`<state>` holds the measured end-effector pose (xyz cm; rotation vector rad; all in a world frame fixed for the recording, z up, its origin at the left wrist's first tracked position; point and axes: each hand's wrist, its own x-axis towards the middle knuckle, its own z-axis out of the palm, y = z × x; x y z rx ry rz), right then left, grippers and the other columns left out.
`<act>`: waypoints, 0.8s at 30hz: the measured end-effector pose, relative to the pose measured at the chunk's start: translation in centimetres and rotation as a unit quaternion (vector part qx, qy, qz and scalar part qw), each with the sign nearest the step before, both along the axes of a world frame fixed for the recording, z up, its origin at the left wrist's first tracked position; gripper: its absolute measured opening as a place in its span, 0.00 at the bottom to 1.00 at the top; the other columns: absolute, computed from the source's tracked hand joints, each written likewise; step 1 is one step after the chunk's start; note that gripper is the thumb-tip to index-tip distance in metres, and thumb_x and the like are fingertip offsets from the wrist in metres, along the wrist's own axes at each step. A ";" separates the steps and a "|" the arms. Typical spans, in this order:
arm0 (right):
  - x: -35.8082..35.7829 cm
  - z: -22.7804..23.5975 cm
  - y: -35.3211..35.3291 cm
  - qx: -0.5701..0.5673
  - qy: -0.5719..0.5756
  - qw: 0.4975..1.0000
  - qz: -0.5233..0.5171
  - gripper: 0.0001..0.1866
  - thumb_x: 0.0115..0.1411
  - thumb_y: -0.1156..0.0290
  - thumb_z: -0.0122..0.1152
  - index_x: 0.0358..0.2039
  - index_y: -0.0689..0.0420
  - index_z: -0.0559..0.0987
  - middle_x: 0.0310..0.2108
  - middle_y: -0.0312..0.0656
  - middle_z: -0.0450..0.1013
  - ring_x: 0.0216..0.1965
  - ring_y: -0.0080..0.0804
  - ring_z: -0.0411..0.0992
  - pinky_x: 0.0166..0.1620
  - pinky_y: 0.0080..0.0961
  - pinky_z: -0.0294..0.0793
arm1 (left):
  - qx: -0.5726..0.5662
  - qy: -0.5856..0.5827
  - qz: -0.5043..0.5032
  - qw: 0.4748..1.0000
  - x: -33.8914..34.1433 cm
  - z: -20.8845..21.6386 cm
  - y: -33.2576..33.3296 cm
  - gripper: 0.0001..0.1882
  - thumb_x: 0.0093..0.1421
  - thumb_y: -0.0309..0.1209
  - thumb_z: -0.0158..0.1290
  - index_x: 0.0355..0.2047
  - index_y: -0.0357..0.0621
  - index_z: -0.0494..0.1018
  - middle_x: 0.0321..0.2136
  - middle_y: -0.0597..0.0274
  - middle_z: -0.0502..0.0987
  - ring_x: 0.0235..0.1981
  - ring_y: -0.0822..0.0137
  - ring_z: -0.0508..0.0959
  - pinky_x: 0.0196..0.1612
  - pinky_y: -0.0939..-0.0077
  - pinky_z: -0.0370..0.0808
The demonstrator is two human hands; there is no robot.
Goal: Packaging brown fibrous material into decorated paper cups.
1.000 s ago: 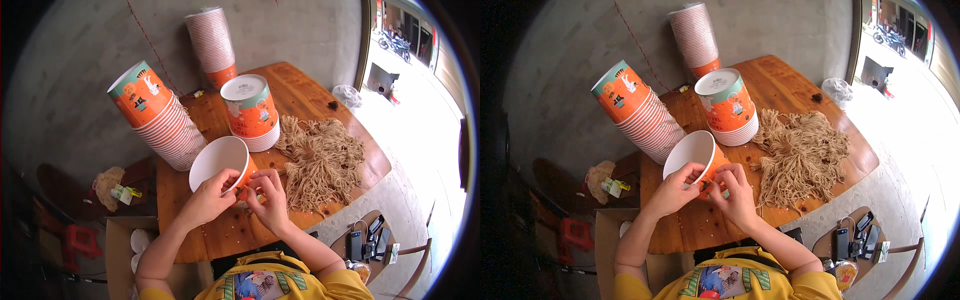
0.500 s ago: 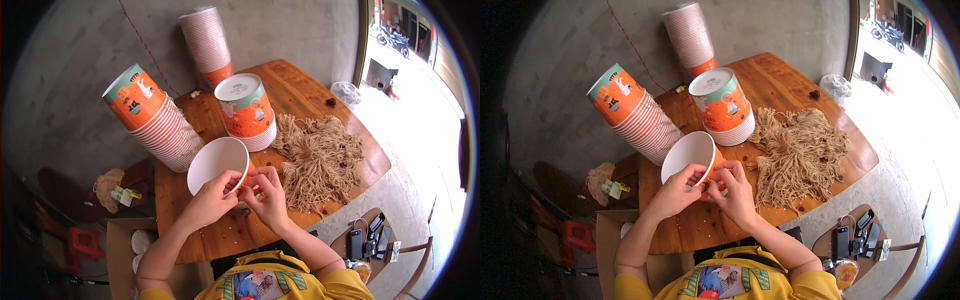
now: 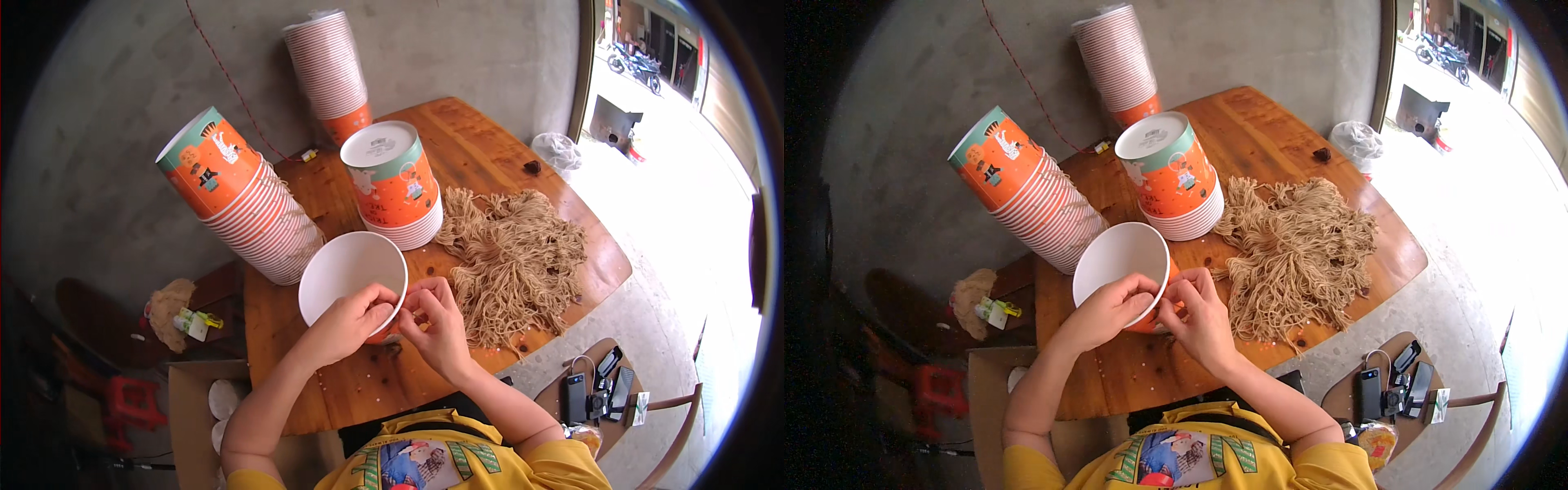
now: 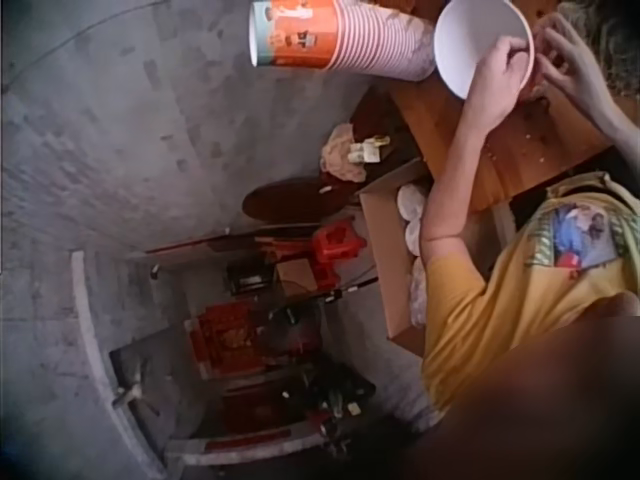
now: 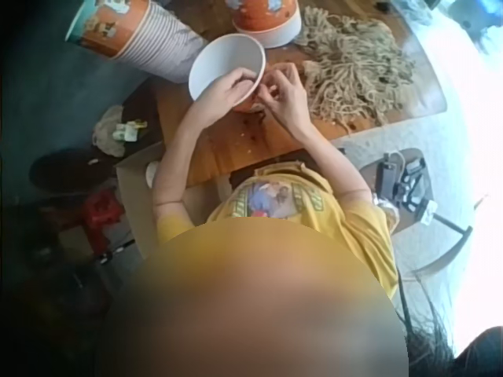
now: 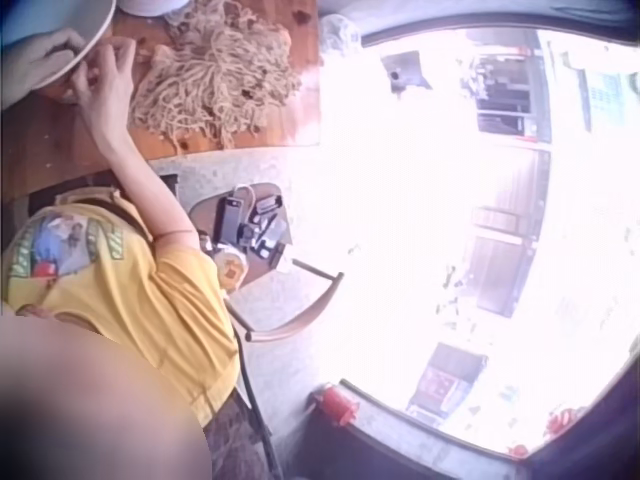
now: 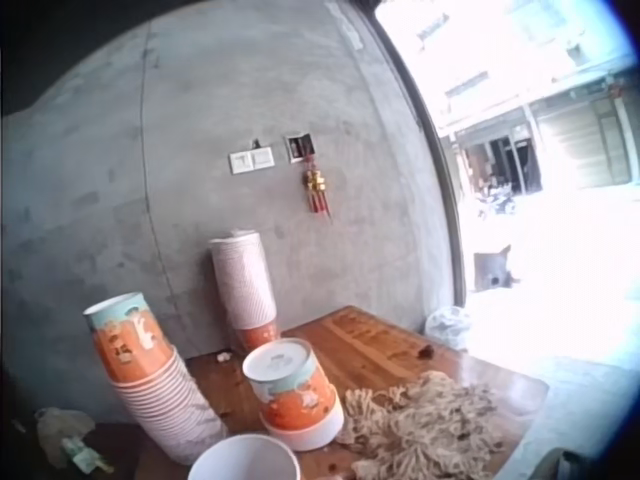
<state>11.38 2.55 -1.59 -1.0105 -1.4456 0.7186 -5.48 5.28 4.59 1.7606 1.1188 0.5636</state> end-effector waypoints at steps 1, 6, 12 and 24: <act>0.0 0.0 -0.1 -0.020 0.007 1.000 0.012 0.05 0.55 0.78 0.62 0.30 0.62 0.74 0.41 0.41 0.67 0.39 0.29 0.70 0.34 0.21 0.75 | -0.002 0.009 -0.001 1.000 0.0 -0.3 0.3 0.10 0.68 0.30 0.47 0.43 0.37 0.70 0.34 0.62 0.77 0.35 0.74 0.75 0.42 0.75 0.74; 0.2 -0.3 -0.2 -0.024 -0.007 1.000 0.007 0.05 0.55 0.78 0.62 0.31 0.62 0.74 0.41 0.41 0.67 0.37 0.28 0.70 0.33 0.20 0.75 | -0.004 0.049 -0.014 0.999 0.3 -1.4 1.0 0.08 0.67 0.30 0.47 0.40 0.36 0.70 0.34 0.57 0.78 0.35 0.67 0.77 0.41 0.71 0.74; 1.1 -0.5 -0.3 -0.069 -0.037 0.996 0.038 0.06 0.60 0.74 0.62 0.36 0.59 0.74 0.28 0.35 0.69 0.24 0.20 0.67 0.28 0.19 0.71 | 0.191 0.142 0.010 0.971 0.6 -1.1 0.7 0.05 0.66 0.28 0.46 0.37 0.38 0.65 0.34 0.48 0.74 0.35 0.48 0.75 0.40 0.60 0.72; 1.1 1.9 2.2 -0.165 -0.027 0.979 0.119 0.08 0.63 0.69 0.62 0.38 0.60 0.77 0.23 0.28 0.69 0.24 0.13 0.61 0.28 0.15 0.62 | 0.188 -0.039 0.026 0.981 0.4 -0.4 0.8 0.03 0.67 0.26 0.48 0.39 0.40 0.68 0.37 0.63 0.73 0.39 0.71 0.74 0.42 0.75 0.72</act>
